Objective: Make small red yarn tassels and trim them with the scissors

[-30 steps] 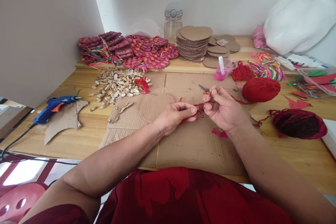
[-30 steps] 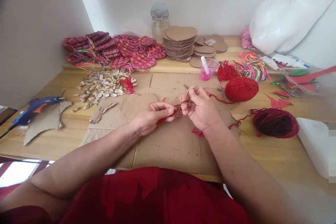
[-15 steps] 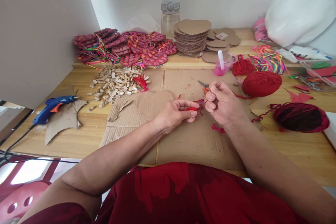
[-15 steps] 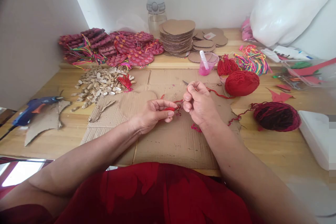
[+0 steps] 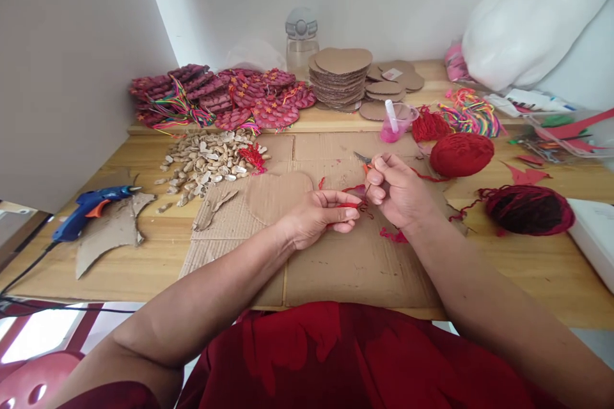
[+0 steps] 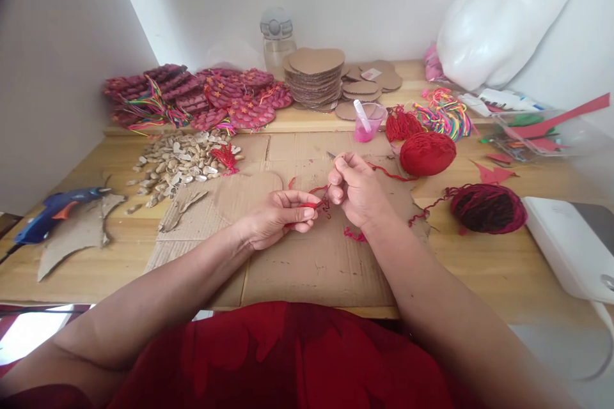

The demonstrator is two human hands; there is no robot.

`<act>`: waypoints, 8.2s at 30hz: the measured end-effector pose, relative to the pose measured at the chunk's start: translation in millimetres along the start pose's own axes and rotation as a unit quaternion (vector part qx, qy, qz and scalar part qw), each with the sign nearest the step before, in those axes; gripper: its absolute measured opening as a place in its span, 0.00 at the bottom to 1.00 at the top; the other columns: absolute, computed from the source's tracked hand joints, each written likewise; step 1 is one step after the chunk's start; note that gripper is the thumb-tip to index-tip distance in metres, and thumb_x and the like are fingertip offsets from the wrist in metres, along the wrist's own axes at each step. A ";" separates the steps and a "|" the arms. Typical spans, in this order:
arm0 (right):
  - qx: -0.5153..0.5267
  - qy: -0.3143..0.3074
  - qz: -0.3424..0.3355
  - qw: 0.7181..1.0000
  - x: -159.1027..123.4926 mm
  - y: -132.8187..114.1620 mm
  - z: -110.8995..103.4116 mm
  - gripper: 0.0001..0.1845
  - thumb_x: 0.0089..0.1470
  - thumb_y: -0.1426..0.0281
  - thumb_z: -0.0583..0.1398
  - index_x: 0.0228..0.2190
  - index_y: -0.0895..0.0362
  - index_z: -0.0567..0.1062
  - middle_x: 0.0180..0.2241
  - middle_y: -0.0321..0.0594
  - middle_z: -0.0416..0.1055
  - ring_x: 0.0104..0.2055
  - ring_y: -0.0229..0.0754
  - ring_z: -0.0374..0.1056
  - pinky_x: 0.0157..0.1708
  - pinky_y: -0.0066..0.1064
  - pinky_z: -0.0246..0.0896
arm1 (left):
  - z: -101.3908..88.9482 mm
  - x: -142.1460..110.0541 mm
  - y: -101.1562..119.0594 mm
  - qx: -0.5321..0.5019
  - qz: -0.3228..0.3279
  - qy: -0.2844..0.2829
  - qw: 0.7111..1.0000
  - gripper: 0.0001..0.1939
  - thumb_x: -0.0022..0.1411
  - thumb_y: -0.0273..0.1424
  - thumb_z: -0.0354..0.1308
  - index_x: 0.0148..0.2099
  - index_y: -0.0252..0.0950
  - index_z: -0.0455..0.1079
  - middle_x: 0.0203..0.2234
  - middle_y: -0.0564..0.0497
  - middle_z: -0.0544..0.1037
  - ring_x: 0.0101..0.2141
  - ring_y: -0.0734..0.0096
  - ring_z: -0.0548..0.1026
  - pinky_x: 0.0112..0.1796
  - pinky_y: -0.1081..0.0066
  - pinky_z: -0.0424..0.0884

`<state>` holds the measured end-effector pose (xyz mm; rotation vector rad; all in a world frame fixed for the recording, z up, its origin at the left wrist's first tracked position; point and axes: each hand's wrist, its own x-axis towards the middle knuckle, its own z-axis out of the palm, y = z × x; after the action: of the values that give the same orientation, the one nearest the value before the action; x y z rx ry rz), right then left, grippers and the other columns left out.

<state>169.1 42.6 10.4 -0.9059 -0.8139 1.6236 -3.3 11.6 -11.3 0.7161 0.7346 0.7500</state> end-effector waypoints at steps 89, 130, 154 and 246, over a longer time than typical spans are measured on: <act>-0.039 0.069 0.051 0.996 3.8 -1.1 -6.3 0.05 0.52 0.75 0.62 0.29 0.56 0.69 0.21 0.32 0.69 0.19 0.31 0.63 0.17 0.21 0.59 | -1.7 -0.2 8.6 0.043 0.135 0.054 0.988 0.25 0.45 0.23 0.72 0.47 0.31 0.70 0.35 0.47 0.78 0.34 0.70 0.79 0.40 0.69 0.72; -0.286 -0.104 -0.033 0.952 -9.2 8.2 3.1 0.10 0.49 0.61 0.68 0.30 0.54 0.78 0.25 0.36 0.74 0.26 0.35 0.65 0.26 0.29 0.58 | -3.5 0.7 10.0 -0.019 0.124 0.101 0.987 0.27 0.51 0.25 0.70 0.52 0.30 0.66 0.28 0.52 0.78 0.26 0.74 0.78 0.32 0.73 0.74; -0.065 -0.050 -0.004 0.997 -1.3 22.3 3.9 0.16 0.47 0.63 0.68 0.29 0.54 0.67 0.31 0.32 0.67 0.29 0.34 0.63 0.26 0.28 0.57 | -4.5 4.9 -0.1 0.016 0.111 0.092 0.989 0.14 0.51 0.29 0.70 0.40 0.29 0.75 0.30 0.49 0.79 0.27 0.78 0.77 0.33 0.74 0.74; -0.149 -0.069 0.149 0.975 -11.4 4.3 5.0 0.16 0.48 0.64 0.67 0.24 0.56 0.65 0.19 0.28 0.62 0.14 0.25 0.48 0.10 0.17 0.45 | -12.1 -0.4 11.3 0.194 0.027 -0.026 0.980 0.16 0.55 0.39 0.65 0.29 0.29 0.73 0.22 0.51 0.74 0.21 0.82 0.65 0.22 0.78 0.58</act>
<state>164.5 30.3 10.9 -1.1800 -1.0793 1.8712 -16.8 20.9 -8.9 1.1101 0.8256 0.6394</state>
